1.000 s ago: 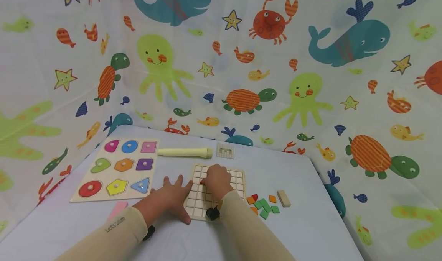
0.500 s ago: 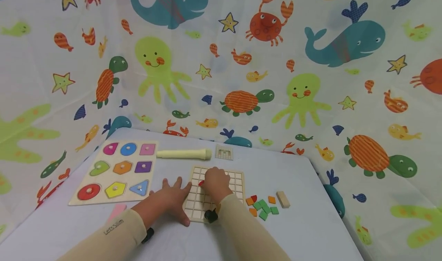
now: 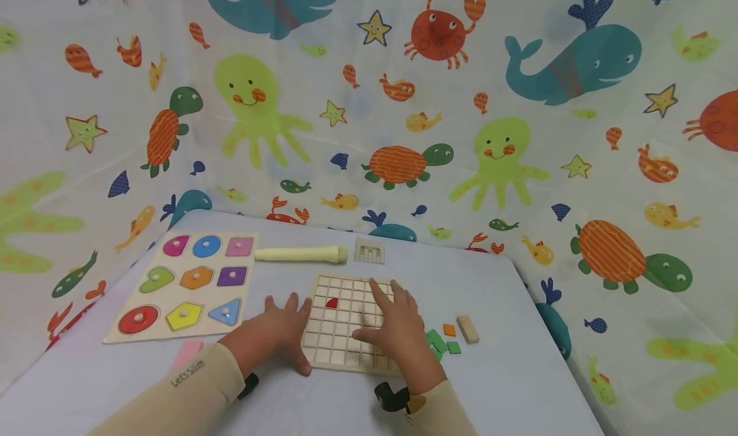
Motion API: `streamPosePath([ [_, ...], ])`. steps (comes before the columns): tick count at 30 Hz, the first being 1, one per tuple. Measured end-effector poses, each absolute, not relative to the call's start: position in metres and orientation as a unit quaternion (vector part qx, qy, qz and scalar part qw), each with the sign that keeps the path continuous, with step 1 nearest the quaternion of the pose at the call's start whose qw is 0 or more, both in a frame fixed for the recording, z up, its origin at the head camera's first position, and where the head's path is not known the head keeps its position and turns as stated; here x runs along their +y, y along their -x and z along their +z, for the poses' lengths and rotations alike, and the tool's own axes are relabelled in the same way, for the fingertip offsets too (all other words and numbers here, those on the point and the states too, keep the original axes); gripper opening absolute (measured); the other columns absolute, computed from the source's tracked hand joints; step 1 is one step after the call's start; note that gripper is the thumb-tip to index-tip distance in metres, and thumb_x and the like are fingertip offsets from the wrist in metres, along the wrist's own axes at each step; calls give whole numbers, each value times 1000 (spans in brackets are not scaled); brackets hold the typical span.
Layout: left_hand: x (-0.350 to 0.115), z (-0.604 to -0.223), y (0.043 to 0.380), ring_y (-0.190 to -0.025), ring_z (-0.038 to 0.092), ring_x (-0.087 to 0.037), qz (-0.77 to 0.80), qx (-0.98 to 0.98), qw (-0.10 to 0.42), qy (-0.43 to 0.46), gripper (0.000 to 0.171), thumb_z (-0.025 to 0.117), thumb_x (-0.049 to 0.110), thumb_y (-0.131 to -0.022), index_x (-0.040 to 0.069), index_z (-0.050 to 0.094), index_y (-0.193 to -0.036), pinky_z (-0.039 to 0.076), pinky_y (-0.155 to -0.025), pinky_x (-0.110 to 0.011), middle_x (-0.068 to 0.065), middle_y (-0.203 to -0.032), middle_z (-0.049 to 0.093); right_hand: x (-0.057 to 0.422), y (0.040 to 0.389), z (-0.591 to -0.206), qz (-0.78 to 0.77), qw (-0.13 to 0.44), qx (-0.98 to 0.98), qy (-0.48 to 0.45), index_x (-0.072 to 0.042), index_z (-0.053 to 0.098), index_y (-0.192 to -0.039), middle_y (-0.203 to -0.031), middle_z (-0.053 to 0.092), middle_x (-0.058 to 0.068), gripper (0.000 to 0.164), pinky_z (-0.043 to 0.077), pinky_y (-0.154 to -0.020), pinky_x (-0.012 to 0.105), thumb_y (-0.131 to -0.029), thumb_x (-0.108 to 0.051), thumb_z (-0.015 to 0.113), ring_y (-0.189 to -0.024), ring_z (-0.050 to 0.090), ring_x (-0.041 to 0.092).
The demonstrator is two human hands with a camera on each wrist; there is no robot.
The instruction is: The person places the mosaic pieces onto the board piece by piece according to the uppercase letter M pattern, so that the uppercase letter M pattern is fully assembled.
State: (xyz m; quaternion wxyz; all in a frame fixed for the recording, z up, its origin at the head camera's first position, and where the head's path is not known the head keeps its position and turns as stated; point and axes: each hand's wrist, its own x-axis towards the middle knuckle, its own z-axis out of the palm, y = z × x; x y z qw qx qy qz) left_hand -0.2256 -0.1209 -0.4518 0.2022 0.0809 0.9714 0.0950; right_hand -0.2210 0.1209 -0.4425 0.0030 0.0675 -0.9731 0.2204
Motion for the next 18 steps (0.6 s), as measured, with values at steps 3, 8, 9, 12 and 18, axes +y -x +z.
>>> streamPosePath([
  [3, -121, -454, 227, -149, 15, -76, 100, 970, 207, -79, 142, 100, 62, -58, 6, 29, -167, 29, -103, -93, -32, -173, 19, 144, 213, -445, 207, 11, -977, -57, -38, 34, -167, -177, 22, 16, 109, 37, -114, 79, -76, -58, 92, -160, 25, 51],
  [8, -124, -454, 230, -147, 17, -77, 98, 969, 206, -90, 141, 100, 62, -59, 8, 28, -168, 25, -113, -88, -34, -172, 19, 179, 207, -442, 181, 25, -983, -36, -33, 34, -168, -176, 22, 22, 109, 36, -112, 82, -78, -60, 90, -158, 24, 57],
  [9, -124, -454, 230, -147, 18, -77, 97, 969, 207, -93, 141, 100, 61, -59, 7, 28, -168, 22, -117, -86, -34, -172, 20, 185, 206, -443, 174, 25, -984, -28, -33, 33, -168, -175, 22, 23, 110, 37, -111, 82, -78, -60, 90, -157, 24, 58],
  [12, -125, -453, 229, -147, 19, -77, 96, 968, 208, -99, 140, 100, 61, -60, 6, 29, -167, 15, -122, -82, -35, -171, 20, 205, 207, -445, 153, 15, -988, -3, -35, 30, -169, -176, 18, 23, 110, 36, -111, 83, -79, -60, 88, -159, 20, 58],
  [18, -122, -451, 228, -146, 18, -78, 94, 969, 211, -93, 139, 99, 61, -61, 6, 29, -167, 20, -119, -84, -35, -171, 19, 236, 210, -453, 111, 1, -994, 9, -37, 33, -167, -176, 17, 23, 110, 33, -112, 84, -76, -61, 90, -159, 15, 58],
])
